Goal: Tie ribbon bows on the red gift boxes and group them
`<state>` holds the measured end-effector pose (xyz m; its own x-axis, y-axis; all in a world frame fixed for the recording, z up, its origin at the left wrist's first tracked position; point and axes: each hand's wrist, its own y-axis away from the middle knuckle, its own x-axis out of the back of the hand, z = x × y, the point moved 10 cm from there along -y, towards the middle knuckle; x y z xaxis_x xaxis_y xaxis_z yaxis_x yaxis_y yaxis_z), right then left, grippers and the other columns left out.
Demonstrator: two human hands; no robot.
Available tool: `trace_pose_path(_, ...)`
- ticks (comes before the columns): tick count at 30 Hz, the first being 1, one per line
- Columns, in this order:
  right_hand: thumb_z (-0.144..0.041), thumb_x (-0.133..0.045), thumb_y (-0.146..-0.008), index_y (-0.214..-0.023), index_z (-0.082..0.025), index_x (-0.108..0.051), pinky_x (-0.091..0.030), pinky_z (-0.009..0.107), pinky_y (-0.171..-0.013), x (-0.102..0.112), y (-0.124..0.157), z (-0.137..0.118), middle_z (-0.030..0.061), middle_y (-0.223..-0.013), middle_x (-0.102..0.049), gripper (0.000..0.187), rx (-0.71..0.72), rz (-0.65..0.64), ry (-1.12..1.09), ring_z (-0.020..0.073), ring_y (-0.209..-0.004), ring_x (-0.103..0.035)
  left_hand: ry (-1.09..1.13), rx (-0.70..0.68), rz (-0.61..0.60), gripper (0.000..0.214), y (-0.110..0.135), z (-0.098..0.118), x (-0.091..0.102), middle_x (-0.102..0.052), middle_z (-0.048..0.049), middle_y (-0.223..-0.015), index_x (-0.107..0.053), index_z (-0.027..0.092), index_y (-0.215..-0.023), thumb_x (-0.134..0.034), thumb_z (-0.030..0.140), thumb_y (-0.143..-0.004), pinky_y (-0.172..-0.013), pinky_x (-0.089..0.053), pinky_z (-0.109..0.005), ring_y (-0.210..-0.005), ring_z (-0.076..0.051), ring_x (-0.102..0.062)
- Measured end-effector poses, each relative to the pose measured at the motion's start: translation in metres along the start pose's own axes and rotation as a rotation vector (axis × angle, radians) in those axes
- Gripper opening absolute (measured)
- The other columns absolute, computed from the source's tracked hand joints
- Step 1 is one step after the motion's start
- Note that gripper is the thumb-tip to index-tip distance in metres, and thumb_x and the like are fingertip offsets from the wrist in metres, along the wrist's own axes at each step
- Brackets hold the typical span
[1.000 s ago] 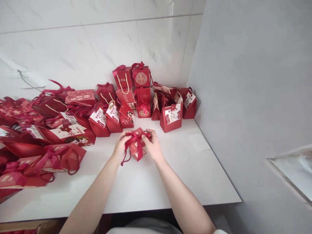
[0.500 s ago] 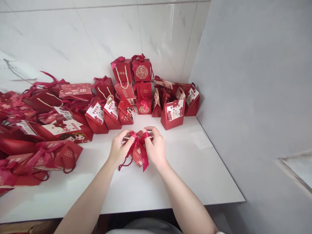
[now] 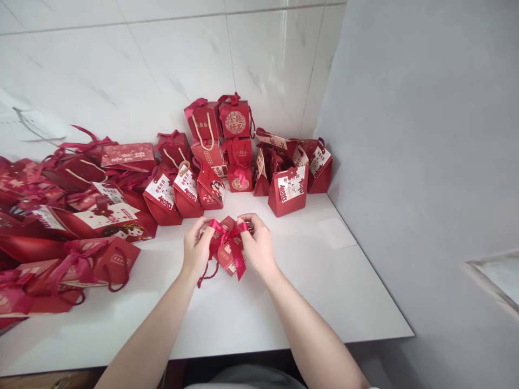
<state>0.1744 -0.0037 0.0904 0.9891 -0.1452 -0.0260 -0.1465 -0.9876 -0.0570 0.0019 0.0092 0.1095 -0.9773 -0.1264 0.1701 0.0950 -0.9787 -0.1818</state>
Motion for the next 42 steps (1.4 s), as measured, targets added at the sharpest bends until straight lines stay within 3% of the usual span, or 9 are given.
trace_pose_path(5,-0.032,-0.053,-0.088,-0.098,-0.024,-0.063,-0.050,0.031,-0.070,-0.002,0.001,-0.006,0.0026,-0.093,-0.071,0.016,0.074,-0.010,0.121,0.0192,-0.075,-0.064,-0.313,-0.190,0.035,0.016,0.007,0.021,-0.002,-0.070,-0.0041,-0.095,-0.065,0.021,-0.090,-0.065,0.037,-0.084,-0.084,-0.048,-0.031,-0.091,-0.021,-0.065)
trace_pose_path(8,-0.028,-0.052,-0.086,-0.098,-0.024,-0.065,-0.050,0.033,-0.078,-0.003,0.003,-0.014,0.0039,-0.100,-0.071,0.018,0.150,0.001,0.210,0.0214,-0.085,-0.065,-0.398,-0.207,0.088,0.014,0.009,0.025,0.004,-0.071,-0.0022,-0.085,-0.068,0.022,-0.083,-0.062,0.035,-0.086,-0.079,-0.048,-0.030,-0.080,-0.020,-0.065)
trace_pose_path(12,-0.033,-0.049,-0.091,-0.095,-0.024,-0.065,-0.049,0.033,-0.079,-0.003,0.005,-0.017,0.0029,-0.096,-0.072,0.020,0.153,-0.004,0.213,0.0214,-0.084,-0.065,-0.321,-0.162,0.075,0.022,0.008,0.022,0.008,-0.074,-0.0023,-0.087,-0.074,0.022,-0.086,-0.052,0.022,-0.088,-0.074,-0.049,-0.028,-0.079,-0.020,-0.067)
trace_pose_path(18,-0.051,-0.042,-0.096,-0.093,-0.025,-0.064,-0.050,0.031,-0.070,-0.002,0.005,-0.010,0.0007,-0.080,-0.069,0.034,0.072,-0.013,0.157,0.0201,-0.074,-0.063,-0.220,-0.070,-0.014,0.030,0.006,0.008,0.000,-0.074,-0.0036,-0.106,-0.072,0.024,-0.109,-0.045,0.033,-0.096,-0.085,-0.047,-0.028,-0.102,-0.022,-0.066)
trace_pose_path(21,-0.050,-0.049,-0.093,-0.098,-0.024,-0.062,-0.051,0.031,-0.068,0.000,0.001,-0.002,0.0020,-0.089,-0.070,0.030,0.025,-0.011,0.117,0.0197,-0.076,-0.065,-0.296,0.048,-0.049,0.036,0.000,-0.009,0.001,-0.072,-0.0028,-0.080,-0.071,0.022,-0.086,-0.046,0.046,-0.096,-0.070,-0.043,-0.028,-0.081,-0.022,-0.064)
trace_pose_path(24,-0.039,-0.064,-0.082,-0.106,-0.024,-0.061,-0.053,0.032,-0.078,0.000,-0.005,0.005,0.0043,-0.111,-0.069,0.029,-0.014,-0.058,0.082,0.0210,-0.095,-0.067,-0.281,0.137,-0.006,0.050,-0.006,-0.022,0.010,-0.060,-0.0016,-0.057,-0.057,0.019,-0.059,-0.049,0.056,-0.092,-0.058,-0.036,-0.028,-0.061,-0.019,-0.055)
trace_pose_path(29,-0.042,-0.060,-0.083,-0.106,-0.022,-0.063,-0.053,0.034,-0.080,-0.001,-0.011,0.013,0.0052,-0.101,-0.073,0.030,-0.077,-0.138,0.001,0.0216,-0.093,-0.068,-0.108,0.214,0.057,0.048,-0.014,-0.033,0.023,-0.066,-0.0029,-0.065,-0.062,0.017,-0.063,-0.056,0.060,-0.085,-0.062,-0.040,-0.026,-0.069,-0.020,-0.059)
trace_pose_path(36,-0.038,-0.054,-0.086,-0.089,-0.022,-0.067,-0.050,0.031,-0.070,0.005,-0.011,0.013,0.0019,-0.083,-0.072,0.021,-0.033,-0.044,0.197,0.0199,-0.076,-0.067,-0.187,0.222,-0.199,0.036,-0.011,-0.029,0.006,-0.069,-0.0027,-0.067,-0.070,0.018,-0.066,-0.066,0.052,-0.077,-0.059,-0.042,-0.026,-0.066,-0.021,-0.061)
trace_pose_path(42,-0.045,-0.060,-0.083,-0.096,-0.024,-0.066,-0.051,0.030,-0.069,0.016,-0.015,0.018,0.0046,-0.103,-0.072,0.025,-0.066,-0.015,0.209,0.0207,-0.086,-0.068,-0.237,0.406,-0.307,0.043,-0.004,-0.055,0.011,-0.060,-0.0036,-0.047,-0.066,0.019,-0.058,-0.063,0.058,-0.076,-0.050,-0.038,-0.029,-0.049,-0.022,-0.057)
